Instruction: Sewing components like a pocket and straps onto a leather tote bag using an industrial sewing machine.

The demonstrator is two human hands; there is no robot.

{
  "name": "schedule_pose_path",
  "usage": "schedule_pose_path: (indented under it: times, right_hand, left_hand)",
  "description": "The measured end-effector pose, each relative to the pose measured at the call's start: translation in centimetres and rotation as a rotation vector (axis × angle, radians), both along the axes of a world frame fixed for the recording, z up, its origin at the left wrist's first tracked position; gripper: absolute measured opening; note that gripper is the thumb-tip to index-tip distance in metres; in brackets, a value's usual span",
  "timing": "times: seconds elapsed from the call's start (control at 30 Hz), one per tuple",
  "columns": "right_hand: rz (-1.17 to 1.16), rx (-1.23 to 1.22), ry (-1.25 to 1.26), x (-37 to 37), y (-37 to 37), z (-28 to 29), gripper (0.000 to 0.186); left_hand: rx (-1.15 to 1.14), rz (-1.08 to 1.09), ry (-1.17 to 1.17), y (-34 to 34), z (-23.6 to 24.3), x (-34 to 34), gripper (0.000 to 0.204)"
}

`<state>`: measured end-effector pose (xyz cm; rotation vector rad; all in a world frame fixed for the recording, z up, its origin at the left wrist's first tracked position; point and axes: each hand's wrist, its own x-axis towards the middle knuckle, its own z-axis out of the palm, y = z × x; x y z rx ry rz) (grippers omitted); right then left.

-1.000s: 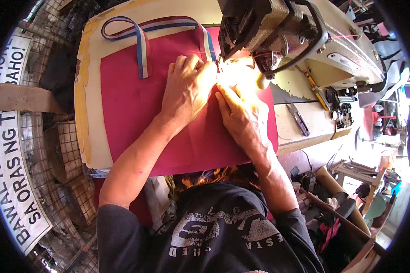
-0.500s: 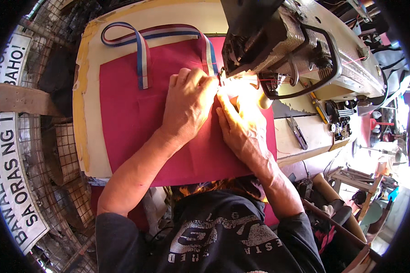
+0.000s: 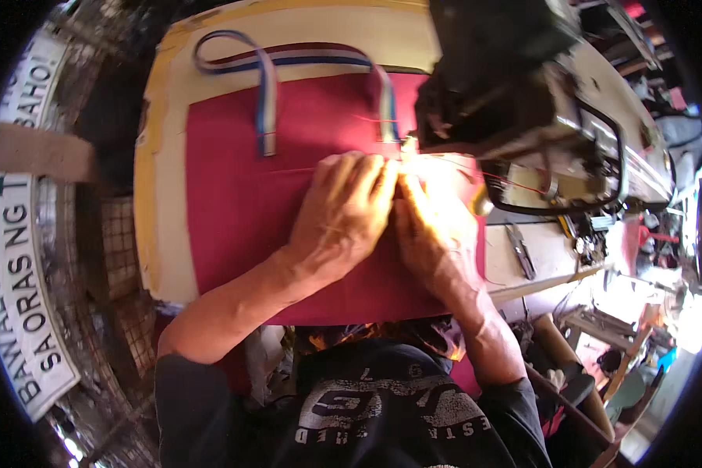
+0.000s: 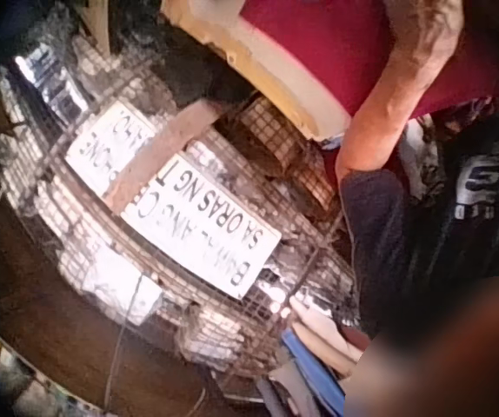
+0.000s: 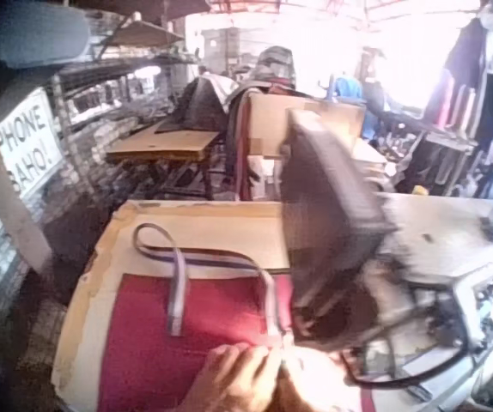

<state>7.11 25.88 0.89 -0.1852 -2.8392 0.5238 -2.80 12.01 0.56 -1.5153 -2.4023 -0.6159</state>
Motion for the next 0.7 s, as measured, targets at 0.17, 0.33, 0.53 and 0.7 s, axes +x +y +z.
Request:
schedule_pose_path:
  times: [0.17, 0.33, 0.53, 0.7]
  right_hand:
    - [-0.006, 0.030, 0.074, -0.1, -0.4, 0.0, 0.042]
    - [-0.008, 0.083, 0.102, 0.2, -0.7, -0.8, 0.040]
    - [-0.027, 0.060, 0.096, 0.5, -0.8, -1.0, 0.032]
    - [-0.014, -0.019, 0.155, 0.3, -0.5, -0.8, 0.035]
  left_hand:
    - [-0.075, 0.002, 0.093, -0.3, 0.1, -0.1, 0.042]
    - [-0.129, 0.003, 0.186, -1.1, 0.4, 0.6, 0.049]
    - [-0.142, 0.006, 0.174, -1.6, 0.1, 1.3, 0.048]
    - [-0.186, 0.001, 0.186, -1.4, 0.2, 1.5, 0.043]
